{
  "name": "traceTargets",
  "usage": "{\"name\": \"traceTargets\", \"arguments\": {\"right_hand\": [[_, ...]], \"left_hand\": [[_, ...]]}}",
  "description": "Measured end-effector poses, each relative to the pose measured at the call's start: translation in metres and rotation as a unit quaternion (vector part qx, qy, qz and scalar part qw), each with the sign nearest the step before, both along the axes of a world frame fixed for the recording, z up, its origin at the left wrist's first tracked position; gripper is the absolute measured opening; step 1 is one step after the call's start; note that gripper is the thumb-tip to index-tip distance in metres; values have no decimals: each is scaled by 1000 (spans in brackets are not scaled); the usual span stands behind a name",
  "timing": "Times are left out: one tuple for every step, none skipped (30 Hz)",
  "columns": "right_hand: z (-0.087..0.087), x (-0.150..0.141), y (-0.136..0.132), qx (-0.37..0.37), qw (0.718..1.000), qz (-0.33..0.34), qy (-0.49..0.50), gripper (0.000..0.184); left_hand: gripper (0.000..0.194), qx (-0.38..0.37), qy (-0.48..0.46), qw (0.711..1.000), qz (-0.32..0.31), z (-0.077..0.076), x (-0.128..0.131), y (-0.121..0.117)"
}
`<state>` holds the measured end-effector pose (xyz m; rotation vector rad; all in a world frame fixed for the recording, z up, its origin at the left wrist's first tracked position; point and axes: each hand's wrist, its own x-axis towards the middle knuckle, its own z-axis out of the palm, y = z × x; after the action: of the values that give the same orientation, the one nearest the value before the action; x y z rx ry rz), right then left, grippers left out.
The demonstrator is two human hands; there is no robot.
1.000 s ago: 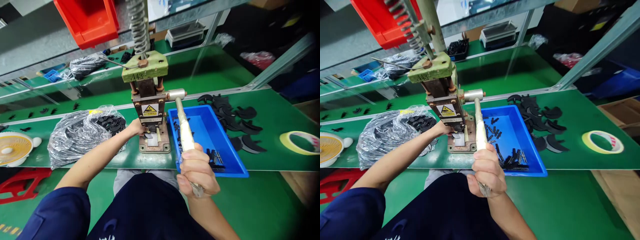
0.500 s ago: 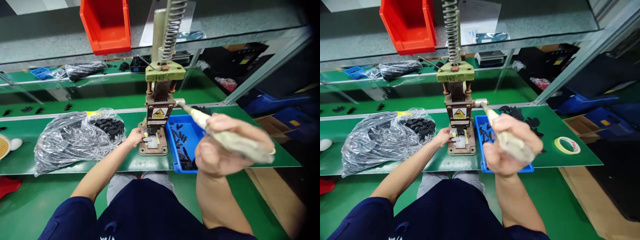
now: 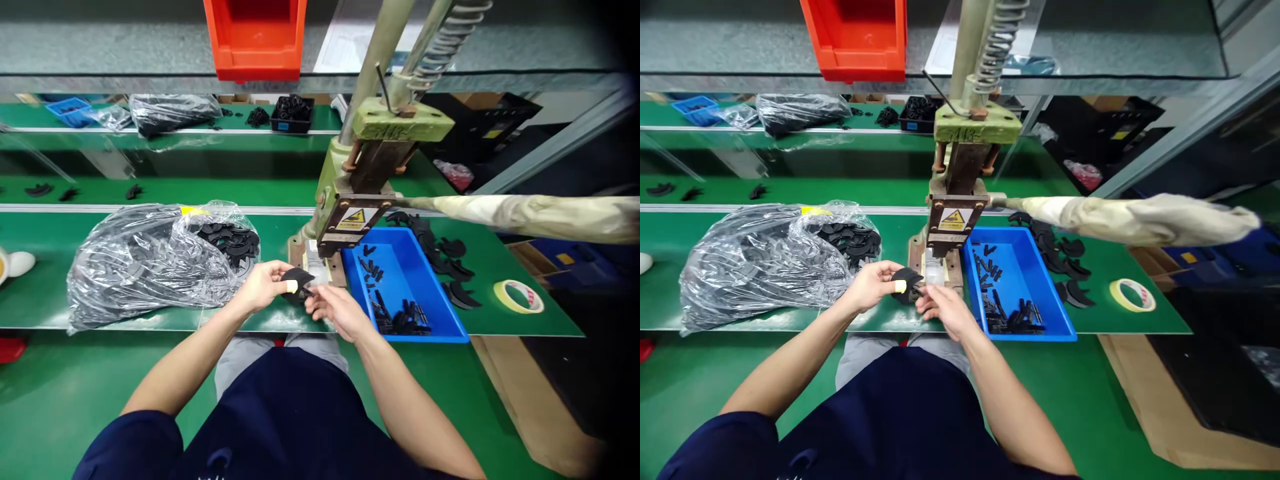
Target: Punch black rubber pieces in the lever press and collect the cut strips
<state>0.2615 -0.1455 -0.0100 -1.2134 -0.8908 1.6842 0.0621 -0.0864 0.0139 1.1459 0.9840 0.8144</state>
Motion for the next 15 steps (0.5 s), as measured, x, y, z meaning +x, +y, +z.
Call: {"name": "traceTargets", "arguments": {"right_hand": [[-2,-4,1,-33,998,49,34,37],[-3,-6,2,-60,992,90,67,37],[-4,-9,2,-82,985,120,98,37],[-5,-10,1,-98,977,140,127,37],[-6,-12,0,-110,970,153,152,36],[-7,-13,-1,-119,964,162,173,36],[-9,-14,-3,-125,959,168,191,37],[-11,-15,-5,-129,955,173,205,38],[-12,-15,-6,-131,951,177,218,38],[-14,-16,-8,-130,948,180,227,38],[-15,-17,-9,-129,947,181,234,37],[-16,-18,-11,-126,946,179,238,35],[-16,-19,-12,-123,947,175,239,34],[-17,-20,-13,-119,949,168,237,33],[-17,-21,-14,-114,953,158,233,33]], "left_hand": [[38,13,5,1000,-11,2,-2,-3],[36,26,10,999,-22,4,-3,-5],[35,38,14,999,-31,5,-4,-7],[34,47,18,998,-40,7,-6,-9],[33,52,20,997,-50,9,-7,-10],[32,54,23,996,-63,11,-8,-12],[31,57,25,995,-75,12,-10,-12],[30,62,27,994,-87,14,-11,-13],[30,69,32,992,-99,15,-11,-13],[30,76,38,990,-108,15,-12,-13],[29,83,45,989,-116,15,-12,-14],[29,88,53,987,-123,15,-12,-14],[29,92,62,985,-129,14,-12,-14],[29,94,70,984,-134,13,-12,-15],[28,96,76,983,-135,12,-12,-15]]}}
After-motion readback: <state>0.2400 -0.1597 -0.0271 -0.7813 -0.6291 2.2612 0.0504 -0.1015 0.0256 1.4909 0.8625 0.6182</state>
